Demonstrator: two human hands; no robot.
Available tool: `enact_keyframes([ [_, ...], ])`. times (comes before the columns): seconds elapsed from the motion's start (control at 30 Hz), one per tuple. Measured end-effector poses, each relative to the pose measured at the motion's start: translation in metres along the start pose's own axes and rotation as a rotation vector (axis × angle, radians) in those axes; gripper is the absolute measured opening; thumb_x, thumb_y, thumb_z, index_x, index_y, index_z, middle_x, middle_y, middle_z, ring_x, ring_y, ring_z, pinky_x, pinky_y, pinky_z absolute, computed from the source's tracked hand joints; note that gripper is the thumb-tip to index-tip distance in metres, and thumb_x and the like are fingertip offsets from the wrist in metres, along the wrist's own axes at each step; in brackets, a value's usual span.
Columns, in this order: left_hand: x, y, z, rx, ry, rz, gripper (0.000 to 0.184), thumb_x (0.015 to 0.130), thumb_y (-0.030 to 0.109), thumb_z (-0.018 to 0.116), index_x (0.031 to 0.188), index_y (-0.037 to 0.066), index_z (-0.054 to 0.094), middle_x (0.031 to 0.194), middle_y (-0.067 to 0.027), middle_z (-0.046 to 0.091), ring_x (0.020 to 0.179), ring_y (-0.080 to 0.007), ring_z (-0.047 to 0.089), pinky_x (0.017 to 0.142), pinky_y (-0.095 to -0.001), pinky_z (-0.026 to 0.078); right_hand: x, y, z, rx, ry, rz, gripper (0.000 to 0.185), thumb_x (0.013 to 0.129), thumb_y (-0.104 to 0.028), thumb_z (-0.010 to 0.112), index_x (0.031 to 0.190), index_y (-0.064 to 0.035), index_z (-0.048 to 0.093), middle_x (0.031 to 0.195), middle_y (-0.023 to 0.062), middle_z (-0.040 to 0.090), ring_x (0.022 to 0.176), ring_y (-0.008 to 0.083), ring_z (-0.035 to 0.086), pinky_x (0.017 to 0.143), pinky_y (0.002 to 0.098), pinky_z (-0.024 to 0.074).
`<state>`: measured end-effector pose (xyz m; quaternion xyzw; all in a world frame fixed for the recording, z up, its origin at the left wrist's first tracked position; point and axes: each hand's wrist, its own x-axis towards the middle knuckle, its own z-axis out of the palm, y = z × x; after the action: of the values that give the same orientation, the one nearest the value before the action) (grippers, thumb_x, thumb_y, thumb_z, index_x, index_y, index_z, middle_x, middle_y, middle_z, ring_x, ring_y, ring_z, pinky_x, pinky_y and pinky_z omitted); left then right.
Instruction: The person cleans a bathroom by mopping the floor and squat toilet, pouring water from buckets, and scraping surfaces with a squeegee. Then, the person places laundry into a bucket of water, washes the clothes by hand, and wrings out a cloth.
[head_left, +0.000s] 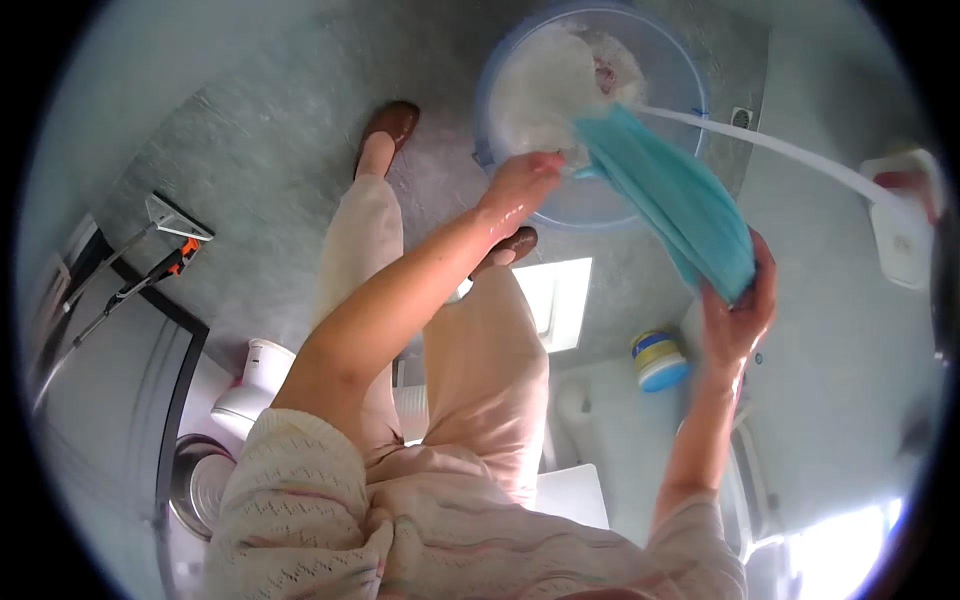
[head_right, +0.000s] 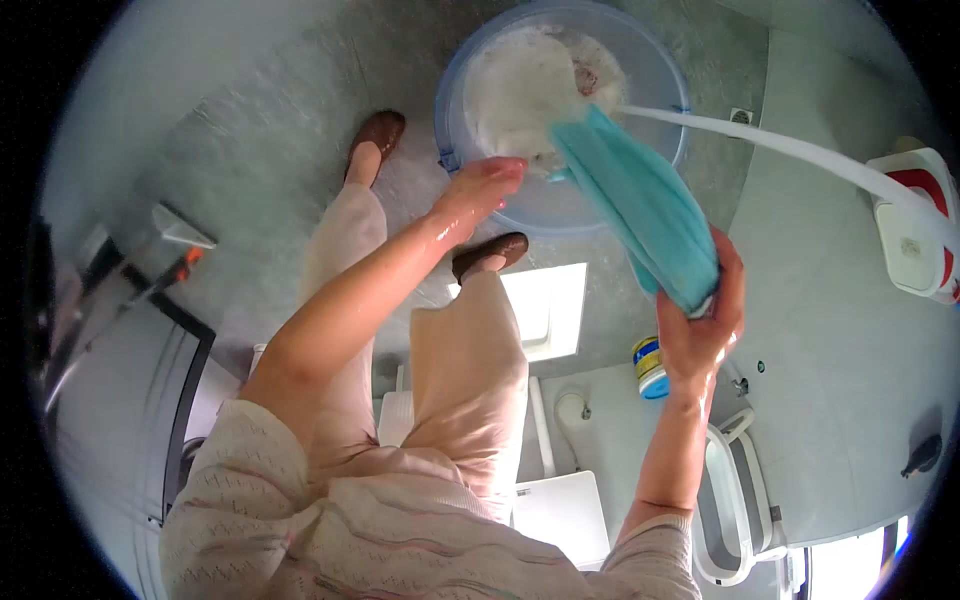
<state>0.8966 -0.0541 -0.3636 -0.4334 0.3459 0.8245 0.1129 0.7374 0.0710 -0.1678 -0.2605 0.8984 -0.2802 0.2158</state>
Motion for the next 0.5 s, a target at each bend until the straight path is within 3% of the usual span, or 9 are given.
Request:
enact_keyframes([
  [0.1, -0.015, 0.009, 0.002, -0.049, 0.018, -0.037, 0.039, 0.076, 0.019, 0.057, 0.111, 0.003, 0.054, 0.098, -0.0032, 0.056, 0.086, -0.0105, 0.049, 0.072, -0.0239, 0.038, 0.002, -0.001, 0.013, -0.016, 0.063, 0.051, 0.049, 0.066, 0.000, 0.061, 0.113, -0.0049, 0.048, 0.102, 0.0088, 0.057, 0.097, 0.0189, 0.053, 0.085, 0.0308, 0.0416],
  [0.17, -0.023, 0.013, 0.002, -0.091, 0.013, -0.041, 0.038, 0.077, 0.019, 0.057, 0.111, 0.003, 0.054, 0.097, -0.0034, 0.056, 0.086, -0.0102, 0.050, 0.071, -0.0240, 0.039, 0.014, 0.035, 0.055, 0.025, 0.038, 0.135, 0.050, 0.067, -0.003, 0.062, 0.114, -0.0049, 0.047, 0.103, 0.0111, 0.057, 0.097, 0.0209, 0.054, 0.084, 0.0313, 0.0417],
  [0.23, -0.023, 0.010, 0.000, -0.062, -0.006, -0.009, 0.037, 0.078, 0.020, 0.057, 0.111, 0.003, 0.054, 0.097, -0.0035, 0.057, 0.086, -0.0099, 0.050, 0.071, -0.0243, 0.040, 0.037, 0.078, 0.116, -0.099, -0.004, 0.172, 0.050, 0.068, -0.007, 0.064, 0.115, -0.0052, 0.047, 0.105, 0.0145, 0.056, 0.098, 0.0243, 0.054, 0.084, 0.0315, 0.0415],
  [0.27, -0.024, 0.008, 0.000, -0.063, -0.016, 0.004, 0.037, 0.078, 0.020, 0.057, 0.111, 0.003, 0.054, 0.097, -0.0033, 0.057, 0.086, -0.0096, 0.050, 0.071, -0.0240, 0.040, 0.048, 0.115, 0.153, -0.076, -0.016, 0.149, 0.049, 0.069, -0.012, 0.063, 0.115, -0.0053, 0.047, 0.105, 0.0174, 0.056, 0.098, 0.0305, 0.054, 0.083, 0.0346, 0.0420],
  [0.4, -0.031, 0.006, 0.002, 0.034, -0.029, -0.001, 0.034, 0.080, 0.019, 0.055, 0.111, 0.004, 0.054, 0.095, -0.0031, 0.057, 0.086, -0.0086, 0.050, 0.072, -0.0234, 0.040, 0.079, 0.203, 0.255, -0.428, -0.360, 0.247, 0.046, 0.069, -0.018, 0.060, 0.110, 0.0001, 0.048, 0.100, 0.0200, 0.057, 0.093, 0.0372, 0.054, 0.081, 0.0407, 0.0426],
  [0.43, -0.032, 0.003, 0.000, 0.024, -0.049, -0.019, 0.035, 0.081, 0.020, 0.055, 0.111, 0.003, 0.054, 0.097, -0.0040, 0.057, 0.087, -0.0091, 0.050, 0.073, -0.0240, 0.041, 0.079, 0.203, 0.263, -0.479, -0.470, 0.291, 0.045, 0.069, -0.019, 0.059, 0.108, 0.0010, 0.048, 0.099, 0.0207, 0.057, 0.092, 0.0383, 0.053, 0.080, 0.0416, 0.0426],
  [0.5, -0.038, -0.001, 0.000, -0.060, -0.094, -0.035, 0.036, 0.081, 0.020, 0.055, 0.113, 0.004, 0.053, 0.102, -0.0077, 0.056, 0.092, -0.0115, 0.051, 0.076, -0.0261, 0.041, 0.071, 0.202, 0.256, -0.458, -0.470, 0.292, 0.044, 0.068, -0.019, 0.059, 0.106, 0.0013, 0.049, 0.097, 0.0212, 0.057, 0.090, 0.0382, 0.054, 0.078, 0.0416, 0.0431],
])
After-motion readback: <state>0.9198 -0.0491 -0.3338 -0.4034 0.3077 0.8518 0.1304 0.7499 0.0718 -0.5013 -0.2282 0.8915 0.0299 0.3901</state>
